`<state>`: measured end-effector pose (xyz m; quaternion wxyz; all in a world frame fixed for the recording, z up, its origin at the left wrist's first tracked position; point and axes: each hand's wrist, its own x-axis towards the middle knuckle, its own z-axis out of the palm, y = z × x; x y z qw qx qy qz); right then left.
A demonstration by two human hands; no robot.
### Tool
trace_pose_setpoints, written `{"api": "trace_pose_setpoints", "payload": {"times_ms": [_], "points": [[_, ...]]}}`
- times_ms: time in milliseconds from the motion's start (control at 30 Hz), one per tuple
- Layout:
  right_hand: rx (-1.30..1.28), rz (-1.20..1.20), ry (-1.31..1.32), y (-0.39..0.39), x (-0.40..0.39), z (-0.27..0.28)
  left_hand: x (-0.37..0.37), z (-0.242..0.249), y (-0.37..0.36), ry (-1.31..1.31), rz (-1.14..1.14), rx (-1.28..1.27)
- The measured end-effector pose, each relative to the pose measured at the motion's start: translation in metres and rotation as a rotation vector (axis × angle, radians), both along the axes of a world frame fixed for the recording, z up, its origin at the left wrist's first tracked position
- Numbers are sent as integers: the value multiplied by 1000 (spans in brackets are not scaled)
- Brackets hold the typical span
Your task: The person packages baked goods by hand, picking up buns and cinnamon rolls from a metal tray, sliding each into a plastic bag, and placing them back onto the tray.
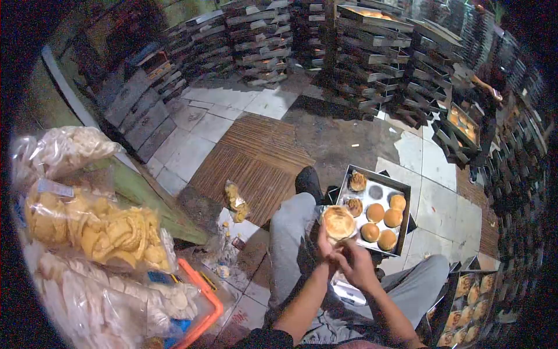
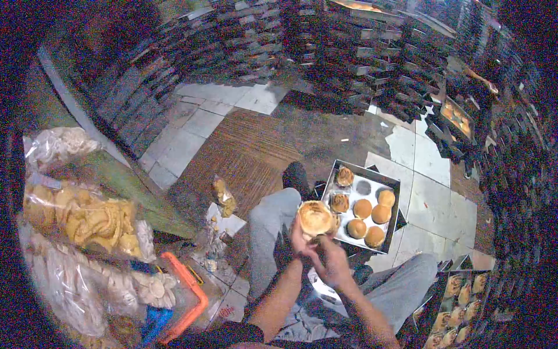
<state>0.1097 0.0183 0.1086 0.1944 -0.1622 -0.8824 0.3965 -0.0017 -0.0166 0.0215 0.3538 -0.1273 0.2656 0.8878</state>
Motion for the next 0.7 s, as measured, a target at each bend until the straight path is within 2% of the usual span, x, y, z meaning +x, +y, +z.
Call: {"api": "trace_pose_setpoints", "payload": {"times_ms": [67, 100, 133, 200, 233, 267, 300, 333, 367, 400, 467, 533, 567, 633, 667, 700], "points": [[-139, 19, -95, -4, 6, -9, 8, -7, 0, 73, -45, -39], [-132, 65, -97, -6, 16, -17, 8, -26, -5, 101, -37, 18], [-300, 247, -158, -5, 24, 9, 7, -13, -8, 235, 76, 55], [-436, 697, -434, 6, 44, 29, -13, 8, -29, 71, 45, 247], [-492, 906, -473, 13, 48, 26, -24, 15, -33, 86, 20, 248], [-489, 918, -471, 20, 53, 12, -34, 17, -39, 100, -2, 250], [-314, 653, -299, 27, 57, -10, -45, 11, -51, 94, -217, 475], [-144, 386, -125, 27, 55, -5, -32, 33, -55, 103, -211, 468], [-96, 116, 67, 24, 52, 5, -13, 54, -62, 176, -180, 203], [-225, -42, 191, 18, 41, 34, 4, 74, -68, 244, -146, -63], [-211, 99, 315, 26, 35, 14, 38, 73, -83, 332, -217, -84], [-308, 53, 341, 17, 28, -2, 44, 72, -127, 339, -436, -608], [-407, 30, 331, 16, 25, -14, 40, 81, -140, 342, -434, -613], [-426, -2, 366, 11, 18, -30, 28, 103, -151, 877, -805, -1591], [-447, -33, 384, 8, 14, -35, 25, 100, -151, 883, -799, -1596], [-425, -37, 401, 4, 8, -39, 25, 94, -151, 1255, -425, -1476]]}}
